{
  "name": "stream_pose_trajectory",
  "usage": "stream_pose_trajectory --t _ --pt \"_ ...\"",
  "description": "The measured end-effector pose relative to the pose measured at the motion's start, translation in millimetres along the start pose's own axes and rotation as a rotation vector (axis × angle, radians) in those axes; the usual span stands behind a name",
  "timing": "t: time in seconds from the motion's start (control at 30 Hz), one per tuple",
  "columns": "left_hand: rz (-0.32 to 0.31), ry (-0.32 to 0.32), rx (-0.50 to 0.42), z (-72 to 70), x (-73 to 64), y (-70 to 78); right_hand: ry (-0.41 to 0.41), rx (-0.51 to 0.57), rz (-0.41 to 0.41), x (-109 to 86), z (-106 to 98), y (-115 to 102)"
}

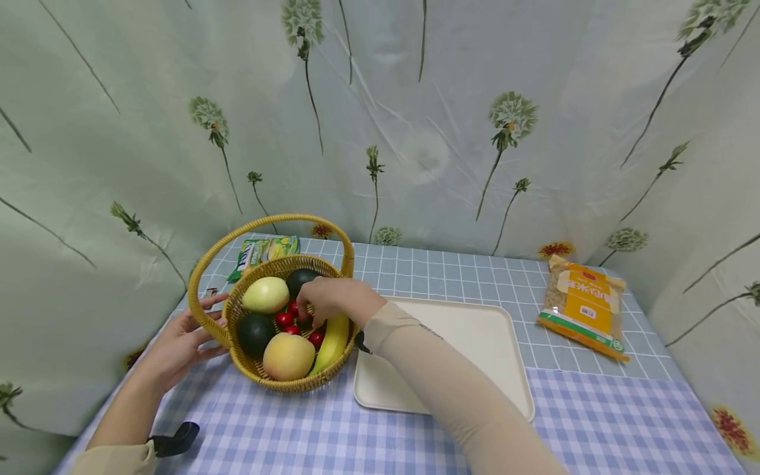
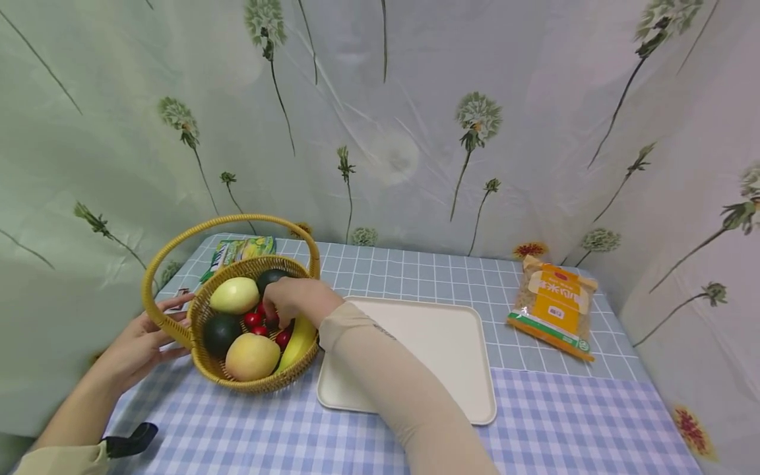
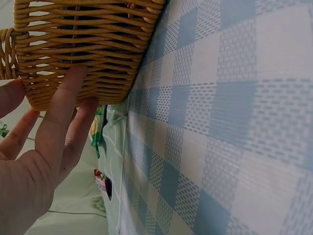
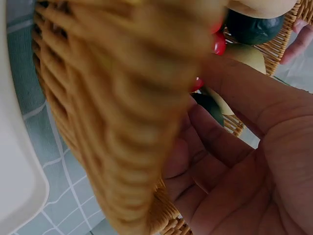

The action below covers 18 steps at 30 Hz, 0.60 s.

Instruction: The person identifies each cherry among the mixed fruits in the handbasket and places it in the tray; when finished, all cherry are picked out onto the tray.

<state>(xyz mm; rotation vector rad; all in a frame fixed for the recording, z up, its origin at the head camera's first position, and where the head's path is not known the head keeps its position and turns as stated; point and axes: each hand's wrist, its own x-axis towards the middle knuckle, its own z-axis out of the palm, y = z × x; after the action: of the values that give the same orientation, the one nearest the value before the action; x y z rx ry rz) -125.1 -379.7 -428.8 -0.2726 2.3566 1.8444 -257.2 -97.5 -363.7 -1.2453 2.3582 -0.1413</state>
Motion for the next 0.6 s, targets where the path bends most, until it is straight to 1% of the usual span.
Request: stream_pose_trajectory --t 0.2,0.4,0.6 --pt "0.006 -0.001 -0.018 2.2 -0.1 3.9 -0.022 0.001 0.027 1.9 -3.9 3.6" --pt "-0.005 0.005 -0.024 3.1 -1.0 4.7 -0.034 0.019 0.052 3.0 -5.2 2.8" --pt "-0.02 0.004 -0.018 1.2 -3.5 2.3 -0.051 -0.02 0.051 3.2 -2.7 -2.5"
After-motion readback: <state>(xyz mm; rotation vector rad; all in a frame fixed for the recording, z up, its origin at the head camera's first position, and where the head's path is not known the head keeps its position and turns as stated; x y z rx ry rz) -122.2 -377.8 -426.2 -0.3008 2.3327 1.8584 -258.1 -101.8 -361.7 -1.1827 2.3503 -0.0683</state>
